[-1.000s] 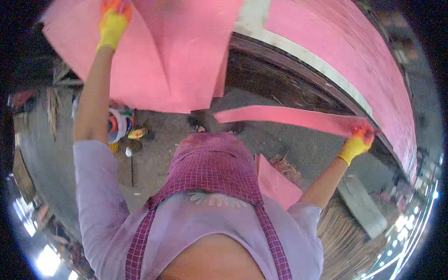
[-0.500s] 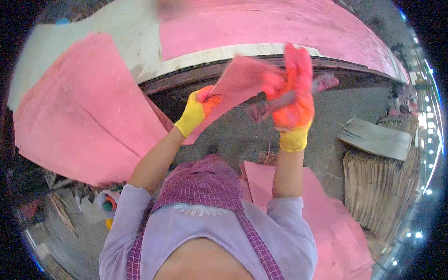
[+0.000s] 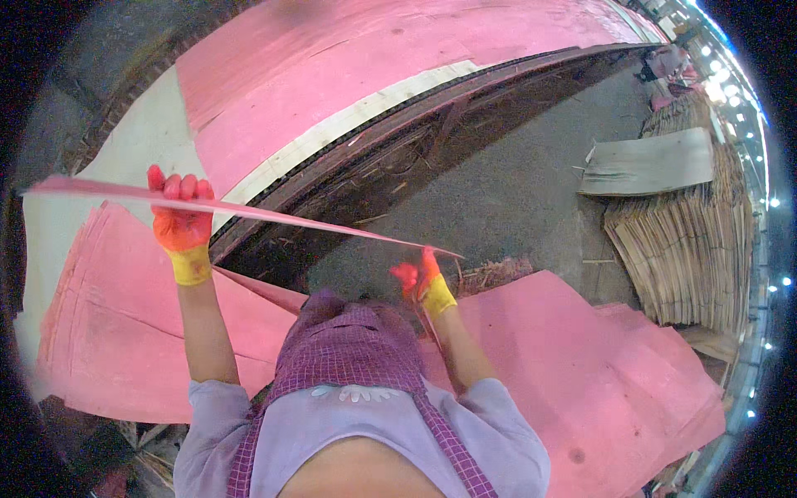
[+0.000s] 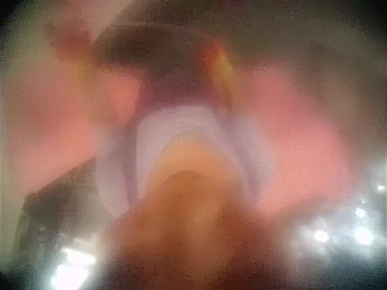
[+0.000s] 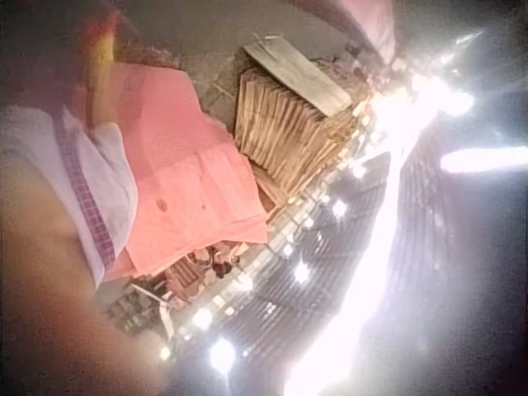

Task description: The person sorts through stacks of pink wood veneer, cuts thin strips from sheets using a utility knife, and lays both pink and tan wood veneer sheets side-by-side on a long workbench.

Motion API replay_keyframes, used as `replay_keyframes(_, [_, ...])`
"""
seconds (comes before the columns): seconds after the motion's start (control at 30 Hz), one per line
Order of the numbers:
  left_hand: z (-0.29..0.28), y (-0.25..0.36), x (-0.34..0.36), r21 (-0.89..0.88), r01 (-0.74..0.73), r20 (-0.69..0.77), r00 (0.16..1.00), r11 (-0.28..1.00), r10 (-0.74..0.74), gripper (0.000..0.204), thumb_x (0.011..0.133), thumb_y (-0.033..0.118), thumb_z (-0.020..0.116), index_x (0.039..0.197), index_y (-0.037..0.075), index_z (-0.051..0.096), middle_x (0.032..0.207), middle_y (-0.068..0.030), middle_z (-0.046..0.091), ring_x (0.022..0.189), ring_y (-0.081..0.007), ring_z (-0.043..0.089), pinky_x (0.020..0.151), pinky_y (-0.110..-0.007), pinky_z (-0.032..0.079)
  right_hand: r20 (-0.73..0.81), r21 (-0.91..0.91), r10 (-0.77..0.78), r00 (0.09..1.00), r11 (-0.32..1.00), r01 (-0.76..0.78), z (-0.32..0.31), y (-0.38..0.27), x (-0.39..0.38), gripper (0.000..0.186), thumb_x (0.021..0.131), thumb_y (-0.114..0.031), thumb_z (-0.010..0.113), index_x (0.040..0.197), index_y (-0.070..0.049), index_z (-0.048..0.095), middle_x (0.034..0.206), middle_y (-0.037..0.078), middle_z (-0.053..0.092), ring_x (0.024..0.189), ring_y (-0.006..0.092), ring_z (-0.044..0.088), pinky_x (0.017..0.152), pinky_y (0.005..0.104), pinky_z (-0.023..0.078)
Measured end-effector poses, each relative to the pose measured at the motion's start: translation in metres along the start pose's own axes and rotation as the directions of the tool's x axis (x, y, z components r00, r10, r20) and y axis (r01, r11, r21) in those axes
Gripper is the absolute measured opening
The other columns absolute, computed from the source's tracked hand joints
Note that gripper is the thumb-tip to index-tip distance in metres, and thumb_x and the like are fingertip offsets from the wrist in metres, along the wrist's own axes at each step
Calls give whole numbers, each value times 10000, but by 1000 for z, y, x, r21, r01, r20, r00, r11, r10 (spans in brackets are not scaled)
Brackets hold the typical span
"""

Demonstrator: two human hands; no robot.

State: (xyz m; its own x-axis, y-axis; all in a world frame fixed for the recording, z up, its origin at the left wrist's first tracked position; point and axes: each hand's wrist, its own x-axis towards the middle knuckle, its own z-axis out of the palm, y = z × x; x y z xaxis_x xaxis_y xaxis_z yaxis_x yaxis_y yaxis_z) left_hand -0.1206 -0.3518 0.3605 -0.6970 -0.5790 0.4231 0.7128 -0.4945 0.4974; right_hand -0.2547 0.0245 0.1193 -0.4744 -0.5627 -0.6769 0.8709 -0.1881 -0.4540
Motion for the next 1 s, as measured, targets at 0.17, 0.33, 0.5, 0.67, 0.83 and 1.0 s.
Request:
replay_keyframes(0.17, [-15, -14, 5, -107, 28, 108, 994, 994, -17, 328, 884, 260, 506, 1185, 161, 588, 692, 20, 487, 739, -146, 391, 759, -315, 302, -153, 344, -204, 967, 907, 245, 8, -55, 54, 461, 810, -509, 614, 919, -65, 554, 641, 8, 524, 466, 119, 454, 417, 238, 397])
replay_keyframes(0.33, [-53, -42, 34, -228, -75, 178, 977, 971, 118, 394, 905, 347, 464, 1255, 177, 527, 730, -24, 529, 776, -185, 429, 886, -396, 348, -271, 222, -104, 957, 961, 167, 22, -108, 119, 199, 828, -281, 634, 755, -129, 527, 555, -19, 488, 405, 126, 413, 386, 261, 389])
replay_keyframes(0.5, [-87, -19, 61, 53, 53, -493, 870, 997, -20, 548, 892, 469, 456, 1324, 131, 476, 1134, -132, 604, 1182, -263, 466, 1062, -534, 265, -293, 119, -334, 896, 917, 381, 16, -178, 161, 163, 835, -283, 634, 865, -133, 578, 658, 8, 587, 422, 97, 459, 365, 238, 392])
replay_keyframes(0.67, [-281, 13, -30, 391, 285, -699, 710, 875, 81, 574, 928, 455, 356, 1418, 159, 312, 1425, -127, 362, 1282, -312, 368, 1037, -545, 300, -280, -98, -455, 845, 889, 447, 40, -274, 164, 163, 868, -246, 605, 899, -89, 575, 695, 4, 563, 430, 107, 448, 379, 232, 385])
replay_keyframes(0.83, [-291, -13, -65, -134, 24, -673, 732, 991, -109, 538, 933, 403, 392, 1359, 74, 379, 1322, -119, 475, 1181, -273, 482, 991, -439, 391, -126, -308, -511, 850, 835, 456, 40, -337, 181, 161, 882, -232, 588, 958, -90, 592, 690, -4, 531, 515, 106, 466, 457, 260, 393])
replay_keyframes(1.0, [-334, -28, -77, 281, 771, -884, 440, 572, -159, 521, 871, 152, 598, 1342, 60, 393, 1205, -136, 532, 1134, -202, 513, 953, -363, 426, -185, -347, -471, 863, 852, 391, 92, -355, 230, 193, 921, -285, 539, 815, -127, 510, 580, -20, 419, 502, 120, 394, 437, 264, 360])
